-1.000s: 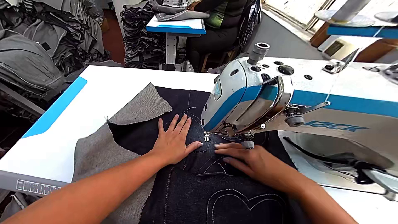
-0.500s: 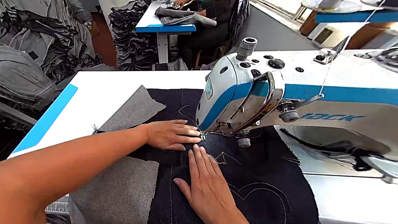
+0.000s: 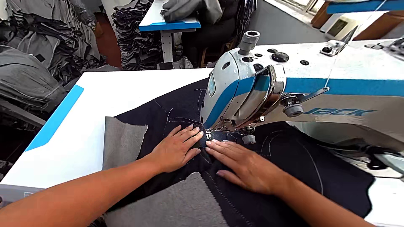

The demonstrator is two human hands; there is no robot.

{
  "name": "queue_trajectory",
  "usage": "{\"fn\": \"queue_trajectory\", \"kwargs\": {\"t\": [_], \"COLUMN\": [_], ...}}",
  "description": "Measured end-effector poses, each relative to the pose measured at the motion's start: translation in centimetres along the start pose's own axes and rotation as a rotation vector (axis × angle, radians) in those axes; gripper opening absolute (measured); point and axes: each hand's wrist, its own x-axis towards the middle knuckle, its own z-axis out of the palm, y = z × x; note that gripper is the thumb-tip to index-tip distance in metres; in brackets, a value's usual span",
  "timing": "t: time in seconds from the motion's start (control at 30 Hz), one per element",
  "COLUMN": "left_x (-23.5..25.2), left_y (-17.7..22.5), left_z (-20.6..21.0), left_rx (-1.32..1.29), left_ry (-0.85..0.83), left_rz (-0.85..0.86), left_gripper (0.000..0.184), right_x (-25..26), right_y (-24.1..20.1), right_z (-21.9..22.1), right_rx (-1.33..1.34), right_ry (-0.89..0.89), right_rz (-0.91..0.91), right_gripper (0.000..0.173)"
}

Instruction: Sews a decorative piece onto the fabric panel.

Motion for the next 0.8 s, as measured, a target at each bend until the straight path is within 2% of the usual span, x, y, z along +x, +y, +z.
{"fn": "queue_trajectory", "kwargs": {"t": [0.07, 0.13, 0.2, 0.23, 0.3, 0.37, 0.47, 0.63, 0.73, 0.8], "left_x": [0.0, 0.5, 1.7, 2.5, 4.1, 5.2, 4.8, 2.7, 0.7, -0.3], "left_y": [0.4, -0.3, -2.5, -4.1, -6.7, -8.2, -8.5, -6.7, -3.9, -0.8], "left_z": [0.0, -1.2, -2.8, -3.2, -3.5, -3.0, -2.2, -2.0, -1.5, -1.0], "left_rx": [0.002, 0.004, 0.073, 0.106, 0.107, 0.04, -0.091, -0.067, 0.008, 0.065], "left_ry": [0.002, -0.087, -0.169, -0.181, -0.243, -0.319, -0.334, -0.263, -0.187, -0.155], "left_rz": [-0.032, 0.02, 0.241, 0.418, 0.708, 0.808, 0.765, 0.608, 0.409, 0.214], "left_gripper": [0.055, 0.055, 0.052, 0.05, 0.051, 0.057, 0.06, 0.061, 0.062, 0.063], "right_x": [0.1, 0.6, 1.8, 2.8, 4.8, 6.1, 5.8, 3.7, 1.7, 0.4], "right_y": [1.0, -0.5, -4.3, -6.6, -10.2, -11.8, -11.9, -10.2, -7.5, -4.6], "right_z": [-0.6, -1.7, -2.6, -2.5, -1.0, 1.7, 4.0, 3.2, 2.2, 1.3], "right_rx": [0.009, -0.004, 0.003, 0.012, 0.043, 0.008, -0.166, -0.137, -0.074, -0.024], "right_ry": [0.01, 0.067, 0.129, 0.147, 0.142, 0.119, 0.139, 0.127, 0.1, 0.062], "right_rz": [-0.035, 0.062, 0.269, 0.387, 0.567, 0.67, 0.651, 0.515, 0.373, 0.253], "right_gripper": [0.055, 0.047, 0.04, 0.043, 0.059, 0.077, 0.083, 0.079, 0.073, 0.065]}}
